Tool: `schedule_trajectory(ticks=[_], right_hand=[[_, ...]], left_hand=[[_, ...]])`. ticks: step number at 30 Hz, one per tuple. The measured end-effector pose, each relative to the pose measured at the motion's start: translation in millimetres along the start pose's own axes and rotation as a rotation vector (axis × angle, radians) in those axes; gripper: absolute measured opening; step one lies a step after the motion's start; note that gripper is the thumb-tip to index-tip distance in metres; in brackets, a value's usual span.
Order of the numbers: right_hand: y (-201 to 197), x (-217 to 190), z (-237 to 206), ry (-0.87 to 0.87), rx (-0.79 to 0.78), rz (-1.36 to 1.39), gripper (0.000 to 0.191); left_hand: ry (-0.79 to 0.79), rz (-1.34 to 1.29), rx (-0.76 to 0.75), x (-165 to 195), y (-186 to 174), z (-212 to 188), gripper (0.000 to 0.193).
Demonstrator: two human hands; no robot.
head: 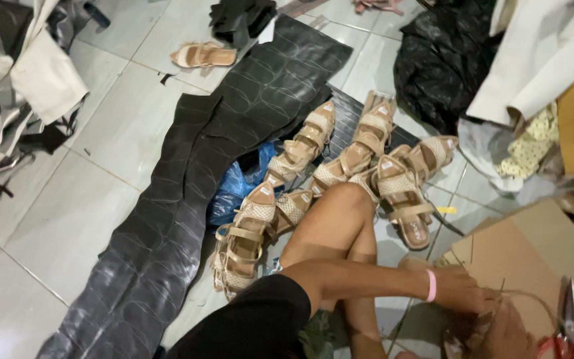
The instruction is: The person sits on the floor and assembles beige woven sandals by hand, threading straps and adjusting components. They handle multiple sandals and cardboard pieces, occasionally picking up and placing down tools like scissors.
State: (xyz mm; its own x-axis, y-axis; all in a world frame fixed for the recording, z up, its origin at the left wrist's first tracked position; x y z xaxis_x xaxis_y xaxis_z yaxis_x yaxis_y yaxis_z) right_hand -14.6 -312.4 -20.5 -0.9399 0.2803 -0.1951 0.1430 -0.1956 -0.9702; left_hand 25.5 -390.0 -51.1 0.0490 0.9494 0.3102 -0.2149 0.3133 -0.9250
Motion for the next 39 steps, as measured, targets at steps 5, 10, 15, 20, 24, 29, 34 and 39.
schedule_trajectory(ticks=[5,10,15,20,24,29,34,39], right_hand=[[-1,-9,18,-0.026,-0.015,-0.008,0.056],[-7,-20,36,-0.053,-0.034,-0.005,0.056],[-28,-41,50,-0.084,-0.075,0.015,0.055],[-65,-73,89,-0.108,-0.153,0.063,0.055],[-94,-119,156,-0.131,-0.251,0.107,0.055],[-27,-260,293,-0.37,-0.49,0.164,0.055],[138,-482,401,-0.723,-0.704,0.209,0.067],[285,-701,481,-0.693,-0.544,0.332,0.077]], left_hand=[[-0.041,-0.009,-0.052,-10,6,-15,0.026],[-0.051,-0.164,-0.036,-18,5,-28,0.027],[0.027,-0.414,0.374,-40,-28,-116,0.048],[-0.775,0.018,0.997,-168,-148,-401,0.034],[-1.56,0.445,1.115,-207,-200,-631,0.026],[-1.796,0.383,0.857,-225,-151,-692,0.048],[-1.88,0.298,0.782,-254,-143,-715,0.052],[-1.933,0.183,0.742,-272,-145,-731,0.054]])
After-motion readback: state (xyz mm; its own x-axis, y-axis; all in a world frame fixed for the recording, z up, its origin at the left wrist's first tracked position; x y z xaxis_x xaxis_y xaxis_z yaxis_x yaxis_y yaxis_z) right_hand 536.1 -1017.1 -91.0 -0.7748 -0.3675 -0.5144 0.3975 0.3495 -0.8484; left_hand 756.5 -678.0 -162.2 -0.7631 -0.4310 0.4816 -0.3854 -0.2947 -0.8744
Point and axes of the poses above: each hand's wrist, its own z-axis towards the middle knuckle, its own y-axis out of the palm, x = y × z, the point moved 6 cm from there along z, towards the middle knuckle, and after that the axes turned 3 degrees about -x, right-handed, at the moved point
